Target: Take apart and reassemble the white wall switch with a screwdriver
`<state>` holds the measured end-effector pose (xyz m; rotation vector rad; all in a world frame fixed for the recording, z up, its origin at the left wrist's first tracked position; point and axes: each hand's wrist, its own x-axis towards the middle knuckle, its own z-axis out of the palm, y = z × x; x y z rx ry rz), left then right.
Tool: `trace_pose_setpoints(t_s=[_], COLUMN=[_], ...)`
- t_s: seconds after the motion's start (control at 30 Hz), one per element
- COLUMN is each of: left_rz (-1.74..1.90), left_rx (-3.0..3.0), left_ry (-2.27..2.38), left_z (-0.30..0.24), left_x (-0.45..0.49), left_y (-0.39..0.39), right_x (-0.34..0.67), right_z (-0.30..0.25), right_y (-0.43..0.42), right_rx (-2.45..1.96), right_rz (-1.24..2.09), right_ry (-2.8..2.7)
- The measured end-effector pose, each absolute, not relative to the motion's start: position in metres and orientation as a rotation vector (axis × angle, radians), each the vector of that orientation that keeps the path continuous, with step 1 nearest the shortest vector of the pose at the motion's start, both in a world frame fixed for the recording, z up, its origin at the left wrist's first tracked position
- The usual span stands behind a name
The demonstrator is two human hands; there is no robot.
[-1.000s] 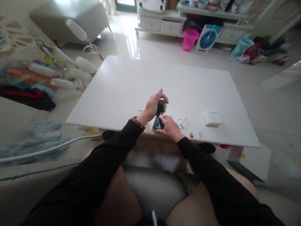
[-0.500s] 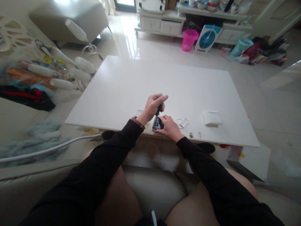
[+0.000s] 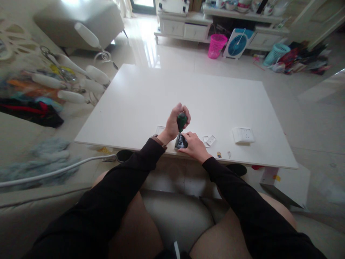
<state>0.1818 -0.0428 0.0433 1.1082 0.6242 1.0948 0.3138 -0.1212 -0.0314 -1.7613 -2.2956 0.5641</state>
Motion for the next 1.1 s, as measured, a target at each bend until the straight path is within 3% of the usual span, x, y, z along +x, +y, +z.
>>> trace_pose_setpoints(t_s=[0.17, 0.77, 1.1], left_rz=[1.157, 0.668, 0.959], left_rx=[1.158, 1.227, 1.257], left_ry=[0.655, 0.572, 0.550], left_z=[0.040, 0.053, 0.043], left_x=[0.181, 0.178, 0.173], left_y=[-0.045, -0.043, -0.043], right_x=[0.313, 0.311, 0.311], right_z=[-0.030, -0.029, -0.028], right_y=[-0.122, -0.121, -0.123], right_rx=[-1.758, -1.774, -1.756], right_rz=[0.552, 0.558, 0.561], right_ry=[-2.301, -2.305, -2.316])
